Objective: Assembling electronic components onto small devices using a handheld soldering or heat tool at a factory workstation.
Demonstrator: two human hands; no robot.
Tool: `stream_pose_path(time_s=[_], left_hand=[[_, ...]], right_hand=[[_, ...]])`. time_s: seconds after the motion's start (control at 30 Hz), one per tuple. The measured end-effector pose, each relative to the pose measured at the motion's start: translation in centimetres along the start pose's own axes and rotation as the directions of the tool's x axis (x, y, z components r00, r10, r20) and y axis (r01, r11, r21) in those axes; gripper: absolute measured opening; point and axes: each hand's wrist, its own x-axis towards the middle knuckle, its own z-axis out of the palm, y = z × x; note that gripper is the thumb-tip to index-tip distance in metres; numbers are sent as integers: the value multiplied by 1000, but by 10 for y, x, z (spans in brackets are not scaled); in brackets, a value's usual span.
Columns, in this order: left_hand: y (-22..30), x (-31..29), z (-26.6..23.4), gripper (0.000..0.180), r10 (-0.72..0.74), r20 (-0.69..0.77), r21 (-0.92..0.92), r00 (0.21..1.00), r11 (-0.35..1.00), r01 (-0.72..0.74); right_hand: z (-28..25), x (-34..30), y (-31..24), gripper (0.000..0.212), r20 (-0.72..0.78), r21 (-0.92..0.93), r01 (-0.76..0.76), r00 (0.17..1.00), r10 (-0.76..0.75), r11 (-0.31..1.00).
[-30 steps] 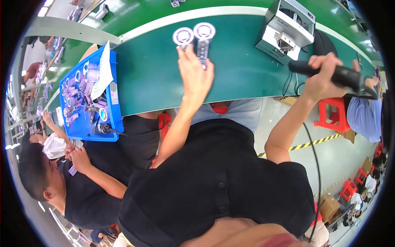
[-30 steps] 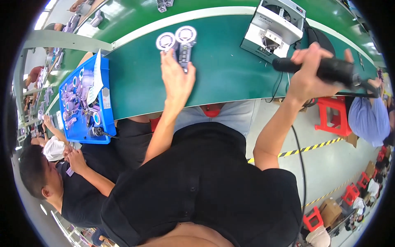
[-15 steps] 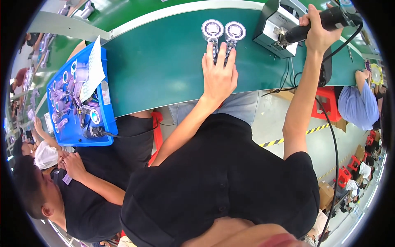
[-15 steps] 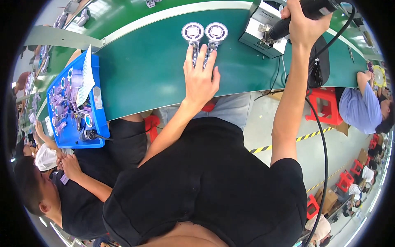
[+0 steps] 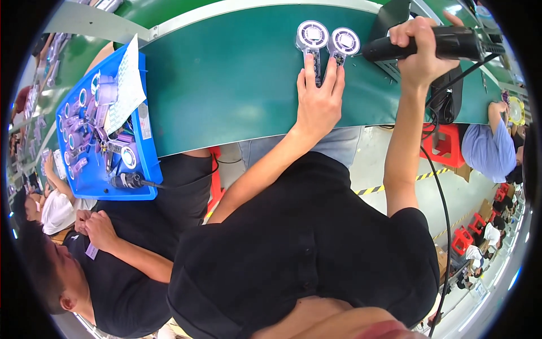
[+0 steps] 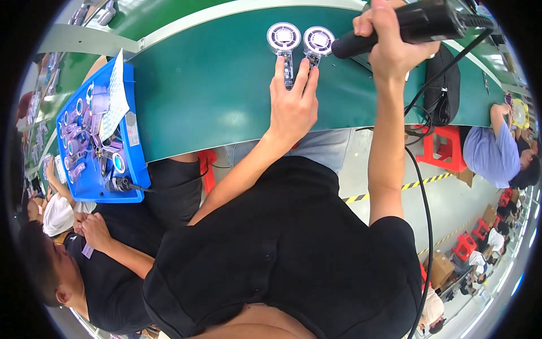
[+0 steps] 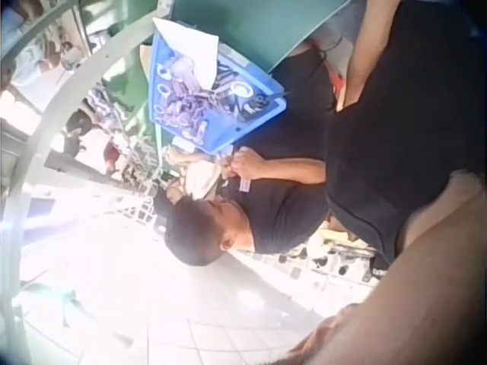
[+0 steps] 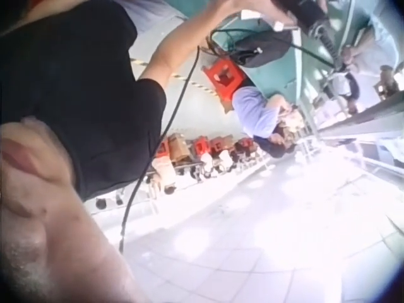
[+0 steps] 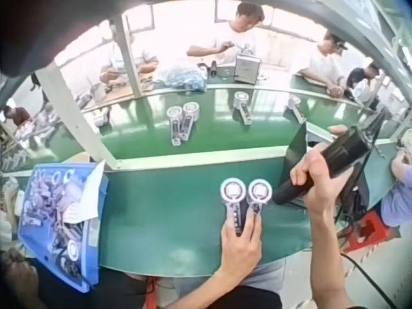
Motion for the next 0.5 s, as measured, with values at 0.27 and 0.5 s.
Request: stream_pose_path(time_s=[0.27,0.5], left_hand=[[0,1,2,41,3,-26,72,1000,997,-1],[-1,0,3,40,9,-13,70,1000,998,-9]], right_hand=[[18,-8,13,46,34,-49,-4,999,6,999],[22,-17,19,41,38,-110,-10,999,14,994]])
